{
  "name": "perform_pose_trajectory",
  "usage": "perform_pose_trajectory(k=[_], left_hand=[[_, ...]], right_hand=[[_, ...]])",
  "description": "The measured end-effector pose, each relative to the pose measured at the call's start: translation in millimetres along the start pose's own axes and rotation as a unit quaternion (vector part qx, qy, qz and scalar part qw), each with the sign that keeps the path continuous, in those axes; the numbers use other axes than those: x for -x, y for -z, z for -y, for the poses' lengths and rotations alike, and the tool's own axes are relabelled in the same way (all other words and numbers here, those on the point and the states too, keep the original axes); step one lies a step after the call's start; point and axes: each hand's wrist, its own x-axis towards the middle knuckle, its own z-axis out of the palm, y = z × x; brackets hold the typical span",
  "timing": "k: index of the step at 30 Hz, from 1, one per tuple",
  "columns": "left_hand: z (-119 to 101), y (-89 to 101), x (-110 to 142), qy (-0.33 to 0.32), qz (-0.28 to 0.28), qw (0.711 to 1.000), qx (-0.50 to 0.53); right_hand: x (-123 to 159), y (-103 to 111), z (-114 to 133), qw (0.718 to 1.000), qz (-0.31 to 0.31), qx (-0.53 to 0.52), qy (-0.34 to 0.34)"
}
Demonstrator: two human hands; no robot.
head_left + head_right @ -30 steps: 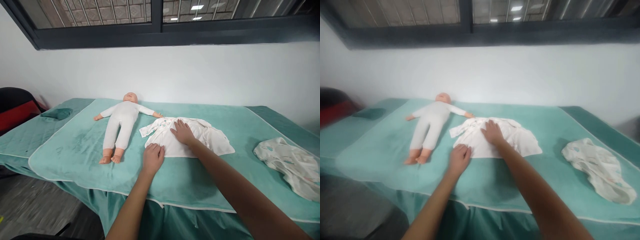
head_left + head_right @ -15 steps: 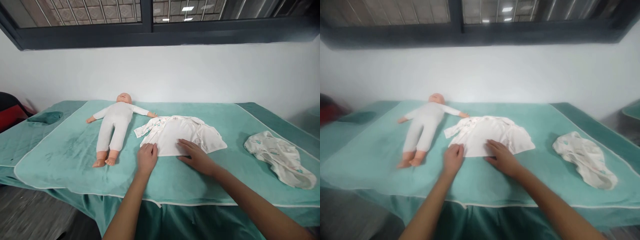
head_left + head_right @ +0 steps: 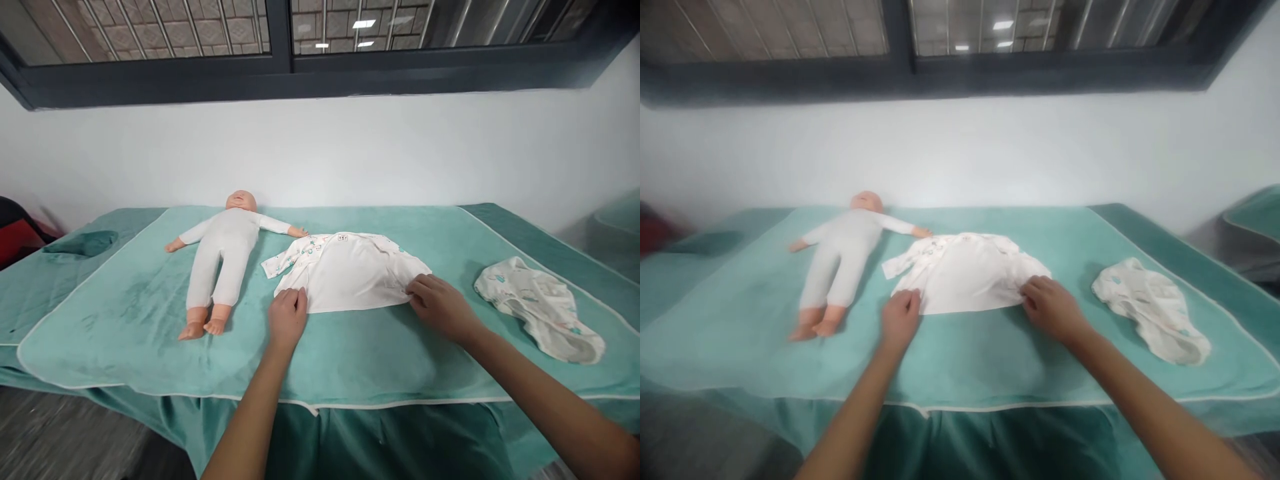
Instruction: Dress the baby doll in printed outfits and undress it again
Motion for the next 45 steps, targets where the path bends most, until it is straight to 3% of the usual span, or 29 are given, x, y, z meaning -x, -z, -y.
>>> perform_pose_trajectory(k=[4, 6, 9, 11, 13, 16, 22, 29, 32, 34, 39, 42, 45], left_hand=[[0.6, -1.3, 0.2, 0.006, 0.008, 1.000, 0.004], [0.7, -1.7, -0.2, 0.010, 0.012, 1.000, 0.004], [0.7, -1.7, -1.0, 0.015, 0.016, 1.000, 0.002], [0.6, -1.3, -1.3, 0.019, 0.020, 1.000, 0.001], [0.9, -1.1, -1.4, 0.022, 0.025, 0.999, -0.001], [1.9, -1.6, -1.4, 0.021, 0.028, 0.999, -0.001], [2.9, -3.4, -1.7, 0.031, 0.031, 0.999, -0.001], [0.8, -1.0, -2.9, 0.040, 0.037, 0.999, -0.007], [0.4, -0.8, -3.0, 0.047, 0.038, 0.998, -0.006], [0.4, -1.2, -3.0, 0.051, 0.038, 0.998, -0.002], [0.9, -2.9, -3.0, 0.046, 0.035, 0.998, 0.002], [0.8, -2.5, -2.8, 0.047, 0.033, 0.998, 0.008], [0.4, -1.4, -2.5, 0.051, 0.036, 0.998, 0.005]], right_hand=[[3.3, 6.1, -7.8, 0.988, 0.045, -0.141, -0.050], [1.6, 1.2, -23.8, 0.978, -0.006, -0.179, -0.104], [-9.3, -13.1, -55.8, 0.958, -0.123, -0.147, -0.214], [-19.5, -21.7, -73.9, 0.961, -0.099, -0.113, -0.231], [-29.1, -26.1, -85.4, 0.966, -0.027, -0.099, -0.236], [-40.1, -23.4, -94.9, 0.954, 0.028, -0.117, -0.273], [-63.1, -10.3, -126.5, 0.918, -0.086, -0.138, -0.363], [-89.4, -17.9, -155.5, 0.916, -0.162, -0.109, -0.351], [-90.2, -23.2, -149.6, 0.921, -0.212, -0.079, -0.318], [-88.8, -26.5, -135.6, 0.931, -0.213, -0.069, -0.288], [-97.4, -37.2, -79.1, 0.976, -0.113, -0.081, -0.169], [-111.4, -49.1, -57.1, 0.980, -0.044, -0.099, -0.167], [-118.8, -64.4, -54.0, 0.980, 0.010, -0.079, -0.184]])
